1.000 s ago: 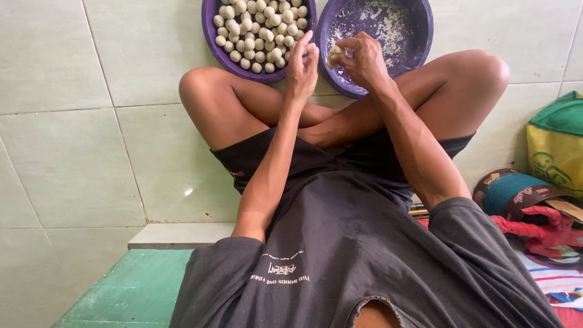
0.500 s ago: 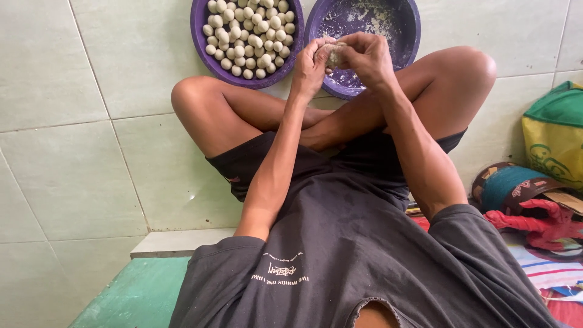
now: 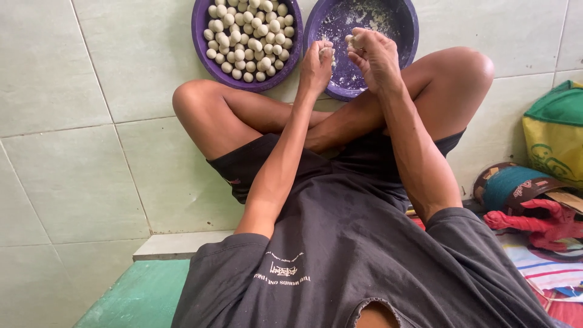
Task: Rolling small pieces of dough into uniform balls by hand and placing them in a bowl.
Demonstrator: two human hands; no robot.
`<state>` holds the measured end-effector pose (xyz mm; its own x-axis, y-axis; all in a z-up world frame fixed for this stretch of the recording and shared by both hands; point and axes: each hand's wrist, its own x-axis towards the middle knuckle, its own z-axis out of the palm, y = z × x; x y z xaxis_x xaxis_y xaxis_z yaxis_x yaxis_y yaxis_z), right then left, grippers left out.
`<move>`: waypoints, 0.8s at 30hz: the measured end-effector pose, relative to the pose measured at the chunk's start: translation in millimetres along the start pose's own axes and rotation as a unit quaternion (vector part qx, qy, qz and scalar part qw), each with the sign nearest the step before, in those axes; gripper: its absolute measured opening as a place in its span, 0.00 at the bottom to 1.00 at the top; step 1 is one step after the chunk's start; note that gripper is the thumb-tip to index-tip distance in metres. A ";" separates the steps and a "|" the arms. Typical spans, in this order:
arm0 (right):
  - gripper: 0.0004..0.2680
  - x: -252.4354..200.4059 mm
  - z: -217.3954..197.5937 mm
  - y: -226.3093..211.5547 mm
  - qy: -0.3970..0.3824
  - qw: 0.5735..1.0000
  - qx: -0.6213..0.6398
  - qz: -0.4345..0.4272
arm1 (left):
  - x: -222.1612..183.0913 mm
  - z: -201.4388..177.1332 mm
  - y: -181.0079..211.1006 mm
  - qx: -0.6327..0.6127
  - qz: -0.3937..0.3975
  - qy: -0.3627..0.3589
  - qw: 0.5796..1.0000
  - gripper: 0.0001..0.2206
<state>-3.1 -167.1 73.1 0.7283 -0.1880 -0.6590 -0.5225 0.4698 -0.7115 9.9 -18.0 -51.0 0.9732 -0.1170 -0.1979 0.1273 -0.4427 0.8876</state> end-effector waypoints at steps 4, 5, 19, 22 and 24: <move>0.08 17.3 -13.9 15.8 -0.025 0.998 0.023 -0.044 | -2.3 5.5 -11.6 0.041 0.046 -0.015 0.998 0.15; 0.08 24.8 -18.1 23.3 -0.046 0.997 0.025 -0.056 | -3.8 4.1 -8.9 0.057 0.063 -0.021 0.996 0.21; 0.12 -9.5 0.3 6.1 -0.179 0.976 0.121 0.020 | -18.8 -34.1 66.0 -0.231 0.047 -0.065 0.970 0.36; 0.10 -2.4 -4.7 19.9 -0.273 0.956 0.101 0.037 | -14.2 -32.8 73.6 -0.174 0.033 -0.035 0.984 0.41; 0.04 -1.4 -3.5 26.4 -0.277 0.960 0.043 0.017 | -14.2 -33.8 82.1 -0.160 0.048 -0.014 0.986 0.41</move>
<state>-19.5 -157.5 54.3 0.8483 0.3043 -0.4333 -0.5282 0.5417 -0.6539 13.0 -22.7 38.8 0.9786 -0.1709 -0.1146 0.0936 -0.1267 0.9875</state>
